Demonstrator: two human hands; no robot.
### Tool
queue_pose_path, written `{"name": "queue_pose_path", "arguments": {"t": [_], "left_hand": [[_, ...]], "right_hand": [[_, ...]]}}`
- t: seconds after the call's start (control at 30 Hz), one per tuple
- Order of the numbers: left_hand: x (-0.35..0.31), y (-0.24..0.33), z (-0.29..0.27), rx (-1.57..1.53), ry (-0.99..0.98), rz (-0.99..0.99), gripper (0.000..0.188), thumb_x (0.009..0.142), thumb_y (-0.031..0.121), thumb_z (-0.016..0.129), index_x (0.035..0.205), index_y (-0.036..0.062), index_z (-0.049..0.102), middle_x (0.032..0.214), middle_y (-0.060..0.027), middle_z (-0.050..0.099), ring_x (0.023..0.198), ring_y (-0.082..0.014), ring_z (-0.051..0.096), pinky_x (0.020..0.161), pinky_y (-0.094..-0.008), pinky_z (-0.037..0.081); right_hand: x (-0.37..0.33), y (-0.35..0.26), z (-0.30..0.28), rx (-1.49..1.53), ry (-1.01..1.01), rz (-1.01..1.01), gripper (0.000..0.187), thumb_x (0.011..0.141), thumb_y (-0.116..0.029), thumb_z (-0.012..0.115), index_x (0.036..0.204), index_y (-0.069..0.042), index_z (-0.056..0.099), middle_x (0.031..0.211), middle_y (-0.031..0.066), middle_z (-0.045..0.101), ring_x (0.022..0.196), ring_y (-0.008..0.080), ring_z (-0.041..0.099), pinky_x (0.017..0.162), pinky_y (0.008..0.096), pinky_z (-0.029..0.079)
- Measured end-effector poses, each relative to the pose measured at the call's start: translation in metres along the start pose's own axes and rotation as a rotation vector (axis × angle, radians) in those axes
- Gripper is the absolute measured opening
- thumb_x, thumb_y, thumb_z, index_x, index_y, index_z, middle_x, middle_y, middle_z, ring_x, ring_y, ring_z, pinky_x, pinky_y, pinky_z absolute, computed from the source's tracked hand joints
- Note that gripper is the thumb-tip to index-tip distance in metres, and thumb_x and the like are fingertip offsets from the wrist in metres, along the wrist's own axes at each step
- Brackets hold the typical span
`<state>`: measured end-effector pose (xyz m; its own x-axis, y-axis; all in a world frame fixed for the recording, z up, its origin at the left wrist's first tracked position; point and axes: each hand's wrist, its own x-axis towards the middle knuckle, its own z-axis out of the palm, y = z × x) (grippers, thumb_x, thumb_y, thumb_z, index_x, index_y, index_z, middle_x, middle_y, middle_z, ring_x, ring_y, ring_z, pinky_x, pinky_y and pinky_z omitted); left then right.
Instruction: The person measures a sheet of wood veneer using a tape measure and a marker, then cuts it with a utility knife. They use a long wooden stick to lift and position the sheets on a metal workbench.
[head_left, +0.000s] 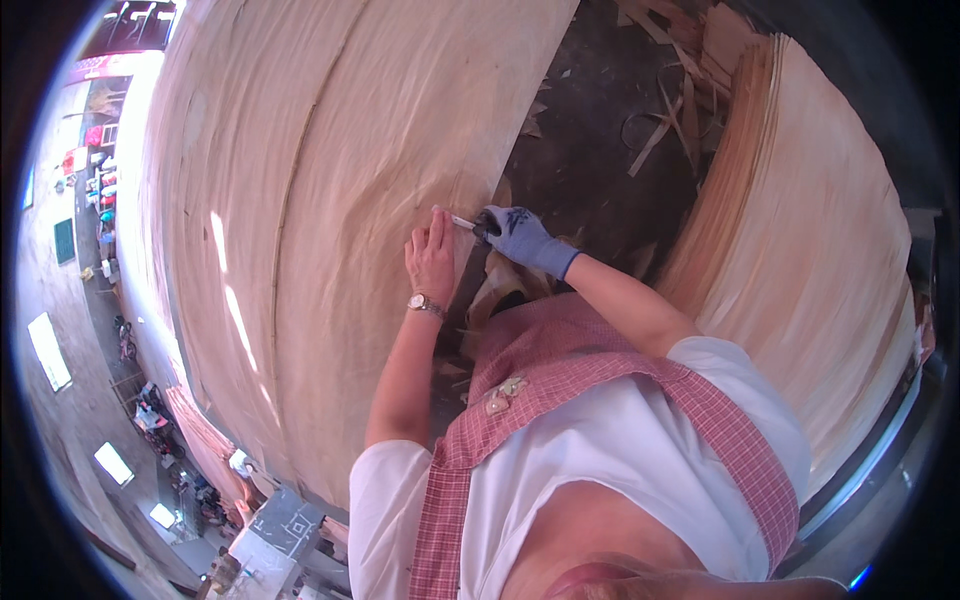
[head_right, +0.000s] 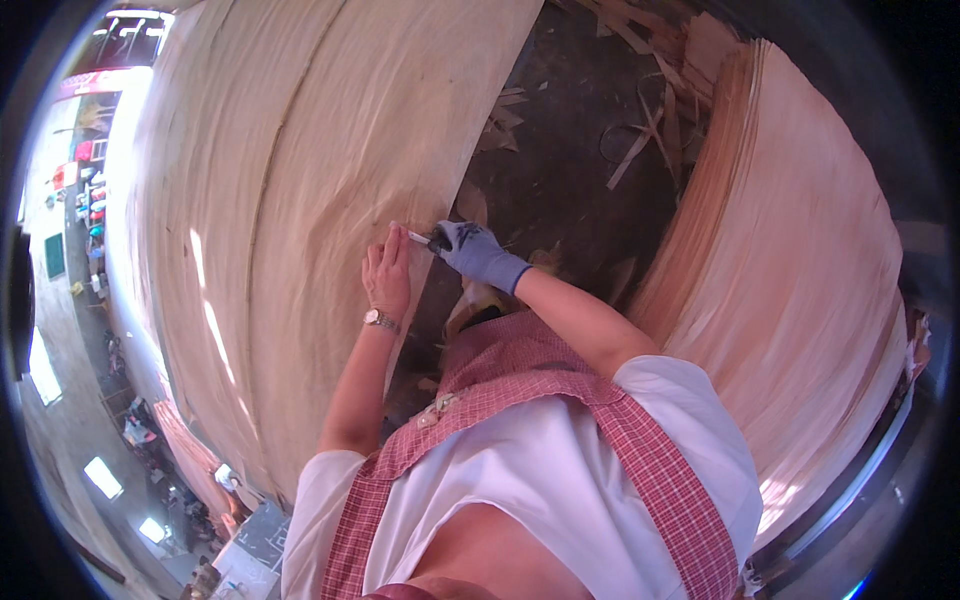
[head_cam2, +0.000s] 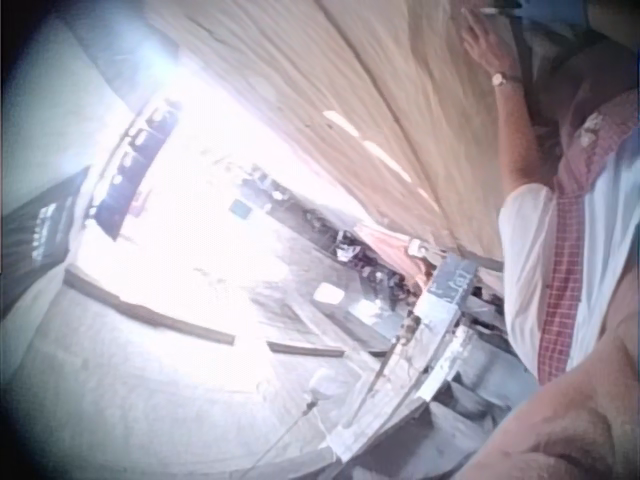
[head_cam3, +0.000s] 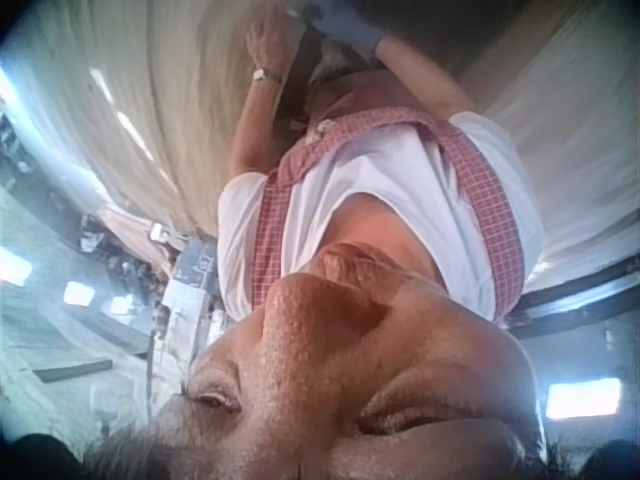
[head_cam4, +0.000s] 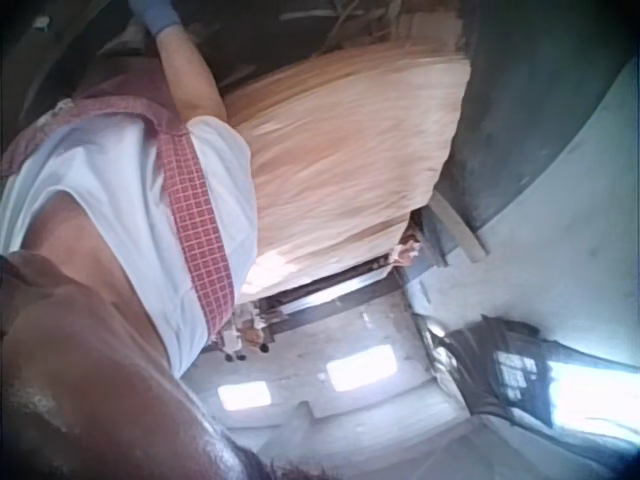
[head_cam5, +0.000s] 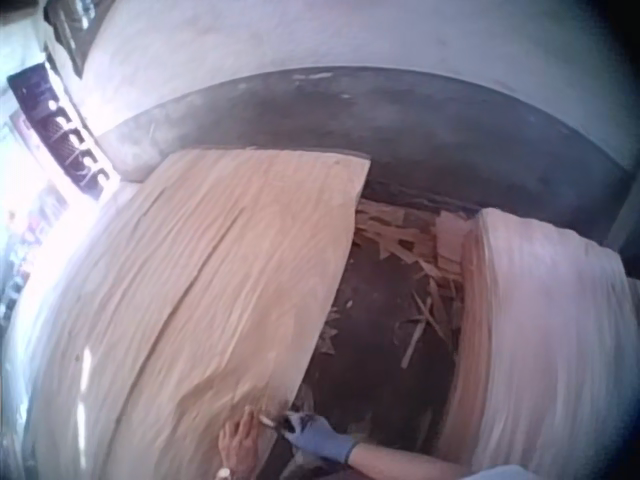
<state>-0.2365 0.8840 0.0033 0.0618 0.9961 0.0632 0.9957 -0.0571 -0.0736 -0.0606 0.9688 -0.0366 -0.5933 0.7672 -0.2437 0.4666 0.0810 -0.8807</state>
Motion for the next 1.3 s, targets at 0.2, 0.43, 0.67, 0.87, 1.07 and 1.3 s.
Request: {"name": "queue_pose_path", "arguments": {"t": [0.2, 0.43, 0.67, 0.87, 1.07, 1.3], "left_hand": [[0.004, -0.001, -0.002, -0.004, -0.075, -0.033, 0.049, 0.082, 0.010, 0.057, 0.131, 0.0089, 0.058, 0.140, -0.0029, 0.052, 0.097, -0.0215, 0.056, 0.081, -0.0361, 0.047], [0.062, 0.017, -0.021, -0.049, 0.013, 0.029, 0.054, 0.082, 0.015, 0.060, 0.135, 0.0084, 0.053, 0.141, -0.0047, 0.051, 0.114, -0.0267, 0.052, 0.091, -0.0405, 0.043], [0.057, 0.016, -0.005, -0.050, 0.015, 0.001, 0.050, 0.085, 0.011, 0.053, 0.134, 0.0057, 0.053, 0.143, -0.0063, 0.049, 0.118, -0.0302, 0.050, 0.096, -0.0428, 0.042], [0.005, 0.015, -0.009, -0.295, -0.037, -0.105, 0.057, 0.083, 0.013, 0.055, 0.139, 0.0069, 0.049, 0.148, -0.0126, 0.042, 0.135, -0.0316, 0.039, 0.108, -0.0474, 0.033], [-0.115, 0.050, -0.024, -0.295, -0.187, -0.353, 0.074, 0.083, 0.021, 0.061, 0.149, 0.0024, 0.032, 0.156, -0.0166, 0.027, 0.146, -0.0341, 0.021, 0.118, -0.0526, 0.015], [-0.116, 0.045, -0.019, -0.380, -0.114, -0.496, 0.075, 0.083, 0.022, 0.062, 0.149, 0.0016, 0.030, 0.155, -0.0179, 0.029, 0.145, -0.0338, 0.023, 0.118, -0.0523, 0.014]], "right_hand": [[0.014, -0.021, -0.051, -0.025, 0.060, 0.002, 0.018, 0.090, -0.021, 0.061, 0.096, -0.005, 0.064, 0.085, 0.0183, 0.069, 0.082, 0.0335, 0.068, 0.071, 0.0411, 0.052], [0.055, 0.009, -0.012, 0.268, 0.044, 0.268, 0.034, 0.092, -0.036, 0.058, 0.105, -0.004, 0.063, 0.093, 0.0213, 0.070, 0.088, 0.0391, 0.067, 0.075, 0.0460, 0.052], [0.056, -0.008, -0.056, -0.446, -0.028, -0.017, 0.036, 0.093, -0.038, 0.055, 0.113, -0.008, 0.057, 0.097, 0.0220, 0.068, 0.092, 0.0404, 0.066, 0.078, 0.0485, 0.052], [0.029, -0.015, -0.089, -0.213, -0.105, 0.023, 0.033, 0.092, -0.035, 0.058, 0.109, -0.008, 0.060, 0.098, 0.0194, 0.068, 0.098, 0.0379, 0.064, 0.082, 0.0465, 0.049], [0.002, -0.001, -0.037, 0.154, -0.221, 0.040, 0.029, 0.087, -0.032, 0.070, 0.103, -0.007, 0.067, 0.096, 0.0125, 0.070, 0.085, 0.0235, 0.066, 0.078, 0.0346, 0.051], [0.017, -0.014, 0.053, 0.100, -0.265, -0.048, 0.040, 0.087, -0.031, 0.067, 0.114, -0.003, 0.057, 0.099, 0.0183, 0.069, 0.094, 0.0353, 0.067, 0.081, 0.0438, 0.052]]}}
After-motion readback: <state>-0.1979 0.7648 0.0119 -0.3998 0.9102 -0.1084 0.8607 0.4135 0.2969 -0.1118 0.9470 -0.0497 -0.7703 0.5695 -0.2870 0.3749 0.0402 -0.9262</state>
